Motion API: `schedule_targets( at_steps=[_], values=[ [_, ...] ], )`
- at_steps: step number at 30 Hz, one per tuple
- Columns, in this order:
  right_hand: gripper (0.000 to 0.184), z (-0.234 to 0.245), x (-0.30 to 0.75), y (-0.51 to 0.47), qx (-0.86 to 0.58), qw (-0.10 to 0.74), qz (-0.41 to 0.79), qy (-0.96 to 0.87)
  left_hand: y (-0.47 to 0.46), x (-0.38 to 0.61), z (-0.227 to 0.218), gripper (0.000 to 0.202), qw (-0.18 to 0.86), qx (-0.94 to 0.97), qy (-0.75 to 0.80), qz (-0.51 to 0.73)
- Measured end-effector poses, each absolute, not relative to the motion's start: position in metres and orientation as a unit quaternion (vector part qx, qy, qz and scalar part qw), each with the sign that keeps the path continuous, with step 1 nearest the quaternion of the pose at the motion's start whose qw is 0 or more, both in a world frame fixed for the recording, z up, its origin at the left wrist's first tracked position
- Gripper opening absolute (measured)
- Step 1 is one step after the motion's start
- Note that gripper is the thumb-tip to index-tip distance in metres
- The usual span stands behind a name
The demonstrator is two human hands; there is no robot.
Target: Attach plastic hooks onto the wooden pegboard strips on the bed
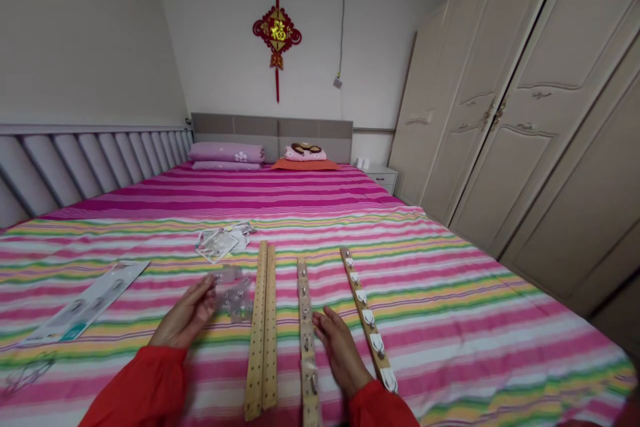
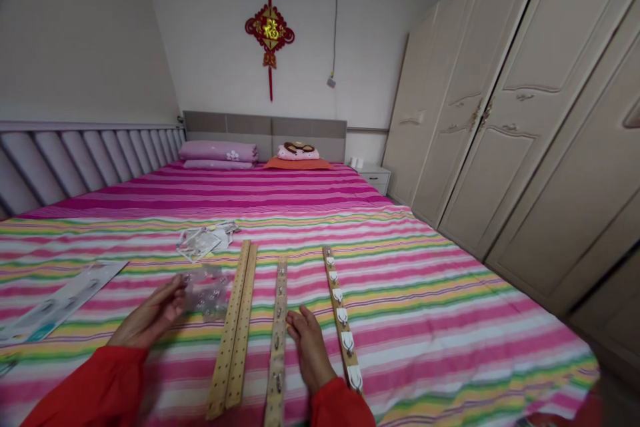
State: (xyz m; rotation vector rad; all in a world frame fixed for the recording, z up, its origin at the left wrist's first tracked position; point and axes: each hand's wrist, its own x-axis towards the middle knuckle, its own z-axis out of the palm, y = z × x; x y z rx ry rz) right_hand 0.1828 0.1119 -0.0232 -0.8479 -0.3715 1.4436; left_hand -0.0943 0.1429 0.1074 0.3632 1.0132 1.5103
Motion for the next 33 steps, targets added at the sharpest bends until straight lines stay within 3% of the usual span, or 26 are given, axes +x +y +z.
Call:
schedule_targets(
  at_steps=[5,8,12,15,20,24,29,33],
  values=[
    [0.037,0.001,0.18,0.104,-0.404,0.632,0.635,-0.183,0.118,-0.054,0.121,0.017,0.601,0.256,0.428,0.625],
    [0.031,0.018,0.174,0.1,-0.428,0.617,0.608,-0.259,0.1,-0.036,0.123,0.016,0.542,0.392,0.425,0.609],
    [0.027,0.03,0.18,0.108,-0.514,0.623,0.424,-0.409,0.087,-0.018,0.116,0.019,0.419,0.552,0.402,0.599],
    [0.019,0.023,0.194,0.119,-0.589,0.601,0.329,-0.429,0.083,-0.01,0.099,0.025,0.414,0.548,0.426,0.588],
    [0.015,0.011,0.207,0.119,-0.574,0.614,0.368,-0.398,0.077,-0.009,0.074,0.036,0.464,0.479,0.493,0.558],
    [0.016,0.027,0.194,0.1,-0.493,0.651,0.426,-0.39,0.071,-0.005,0.07,0.031,0.448,0.507,0.483,0.556],
    [0.024,0.06,0.166,0.074,-0.352,0.597,0.629,-0.351,0.064,0.007,0.073,0.016,0.337,0.612,0.425,0.576],
    [0.024,0.08,0.16,0.066,-0.3,0.594,0.672,-0.325,0.059,0.009,0.079,0.008,0.194,0.703,0.409,0.549]
  ],
)
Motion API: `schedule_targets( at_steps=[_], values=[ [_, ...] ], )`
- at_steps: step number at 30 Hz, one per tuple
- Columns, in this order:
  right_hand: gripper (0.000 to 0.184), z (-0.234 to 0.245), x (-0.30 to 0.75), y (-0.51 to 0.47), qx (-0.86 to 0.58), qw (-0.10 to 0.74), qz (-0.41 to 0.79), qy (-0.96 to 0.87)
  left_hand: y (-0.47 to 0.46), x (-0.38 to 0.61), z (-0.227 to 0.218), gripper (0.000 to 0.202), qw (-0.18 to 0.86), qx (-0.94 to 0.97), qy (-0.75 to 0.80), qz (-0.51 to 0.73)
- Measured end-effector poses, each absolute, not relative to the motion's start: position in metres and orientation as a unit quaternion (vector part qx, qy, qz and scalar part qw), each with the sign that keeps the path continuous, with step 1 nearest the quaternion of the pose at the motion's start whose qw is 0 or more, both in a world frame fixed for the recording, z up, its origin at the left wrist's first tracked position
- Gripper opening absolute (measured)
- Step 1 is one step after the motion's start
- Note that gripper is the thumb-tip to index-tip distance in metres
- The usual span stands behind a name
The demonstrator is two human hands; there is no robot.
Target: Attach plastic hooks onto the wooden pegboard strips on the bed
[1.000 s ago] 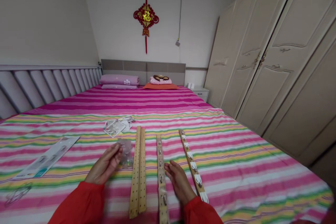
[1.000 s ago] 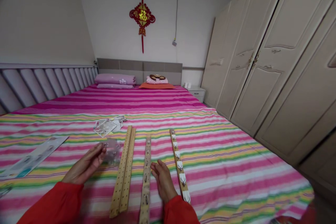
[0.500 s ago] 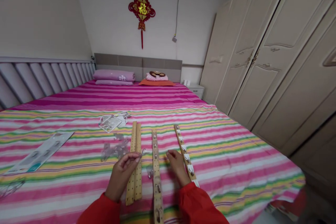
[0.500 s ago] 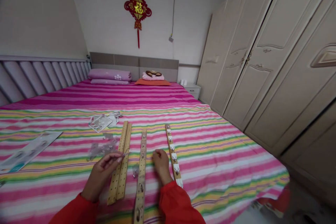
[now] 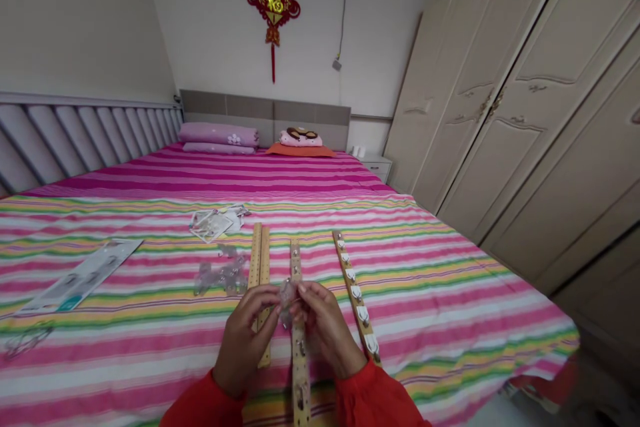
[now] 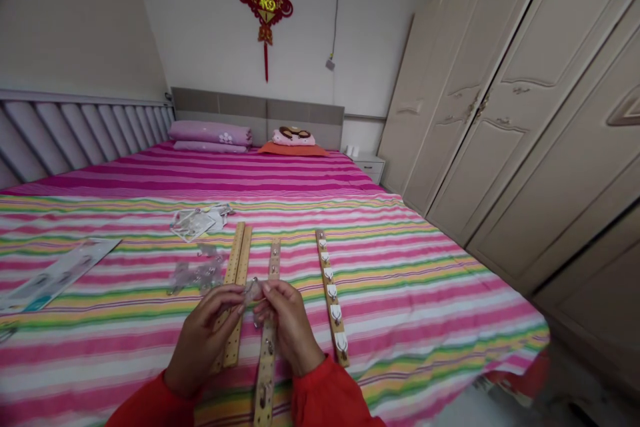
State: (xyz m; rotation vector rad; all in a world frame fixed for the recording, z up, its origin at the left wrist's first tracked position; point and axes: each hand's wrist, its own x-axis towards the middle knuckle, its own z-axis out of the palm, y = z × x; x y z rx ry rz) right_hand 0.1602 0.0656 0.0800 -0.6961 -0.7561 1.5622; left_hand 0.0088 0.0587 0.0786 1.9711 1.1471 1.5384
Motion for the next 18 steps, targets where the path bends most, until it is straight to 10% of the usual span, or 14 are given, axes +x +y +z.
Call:
schedule_targets(
  at_steps=[5,12,18],
  values=[
    [0.028,0.085,0.162,0.069,-0.3,0.601,0.658,-0.34,0.056,0.014,0.083,0.009,0.188,0.715,0.406,0.538],
    [0.04,0.073,0.158,0.087,-0.344,0.628,0.615,-0.33,0.069,0.026,0.073,0.044,0.506,0.472,0.459,0.557],
    [0.032,0.082,0.16,0.075,-0.406,0.609,0.33,-0.596,0.076,0.031,0.082,0.044,0.63,0.382,0.413,0.536]
  ],
)
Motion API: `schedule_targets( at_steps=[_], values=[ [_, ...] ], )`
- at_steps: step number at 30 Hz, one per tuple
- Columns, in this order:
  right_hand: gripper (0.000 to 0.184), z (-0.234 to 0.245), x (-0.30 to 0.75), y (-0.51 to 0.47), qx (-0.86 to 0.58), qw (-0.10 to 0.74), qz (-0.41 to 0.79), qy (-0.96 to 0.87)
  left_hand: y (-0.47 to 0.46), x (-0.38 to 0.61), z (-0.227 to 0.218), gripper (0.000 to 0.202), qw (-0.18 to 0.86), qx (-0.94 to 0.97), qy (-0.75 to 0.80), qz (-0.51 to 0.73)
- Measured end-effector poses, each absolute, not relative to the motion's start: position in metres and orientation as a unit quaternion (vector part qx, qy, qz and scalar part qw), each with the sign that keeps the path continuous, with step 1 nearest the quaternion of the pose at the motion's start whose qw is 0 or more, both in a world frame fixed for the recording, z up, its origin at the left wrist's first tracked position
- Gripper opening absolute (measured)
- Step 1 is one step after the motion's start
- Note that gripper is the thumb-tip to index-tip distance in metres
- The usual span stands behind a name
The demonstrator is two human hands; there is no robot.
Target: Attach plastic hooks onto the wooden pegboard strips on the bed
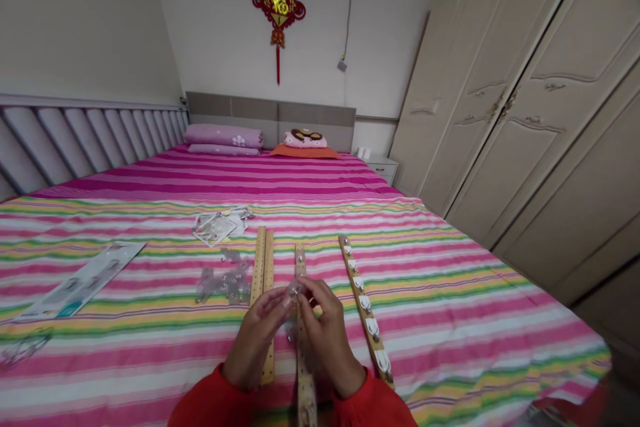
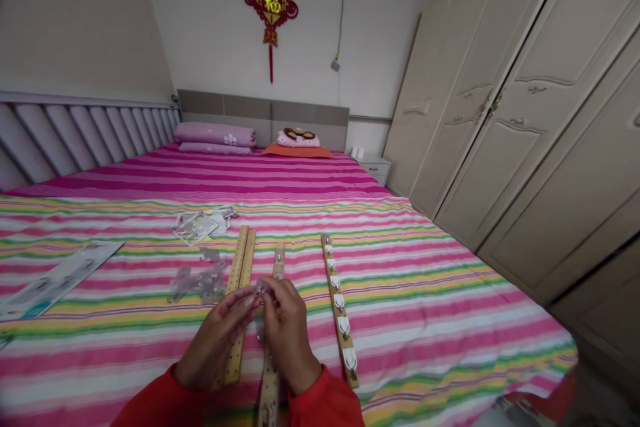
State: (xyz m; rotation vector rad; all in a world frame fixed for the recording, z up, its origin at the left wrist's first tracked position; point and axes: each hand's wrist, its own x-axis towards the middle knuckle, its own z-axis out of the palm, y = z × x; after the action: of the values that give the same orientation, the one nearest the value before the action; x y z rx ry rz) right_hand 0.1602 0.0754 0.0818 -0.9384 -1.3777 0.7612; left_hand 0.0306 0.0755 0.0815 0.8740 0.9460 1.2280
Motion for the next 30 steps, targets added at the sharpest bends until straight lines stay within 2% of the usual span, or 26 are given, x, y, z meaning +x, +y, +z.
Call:
schedule_targets(
  at_steps=[2,4,10,15,23,30],
  values=[
    [0.036,0.088,0.161,0.071,-0.385,0.564,0.244,-0.688,0.075,0.032,0.086,0.042,0.657,0.373,0.378,0.535],
    [0.036,0.093,0.162,0.07,-0.378,0.554,0.227,-0.706,0.075,0.032,0.089,0.041,0.666,0.368,0.37,0.533],
    [0.022,0.088,0.165,0.093,-0.424,0.634,0.413,-0.498,0.087,0.029,0.086,0.041,0.605,0.415,0.442,0.516],
    [0.026,0.077,0.169,0.121,-0.399,0.611,0.525,-0.439,0.113,0.026,0.089,0.042,0.568,0.486,0.462,0.477],
    [0.042,0.069,0.17,0.181,-0.394,0.639,0.552,-0.363,0.18,0.035,0.092,0.038,0.598,0.447,0.463,0.477],
    [0.028,0.066,0.178,0.253,-0.414,0.647,0.497,-0.404,0.248,0.047,0.086,0.022,0.527,0.464,0.503,0.504]
  ],
)
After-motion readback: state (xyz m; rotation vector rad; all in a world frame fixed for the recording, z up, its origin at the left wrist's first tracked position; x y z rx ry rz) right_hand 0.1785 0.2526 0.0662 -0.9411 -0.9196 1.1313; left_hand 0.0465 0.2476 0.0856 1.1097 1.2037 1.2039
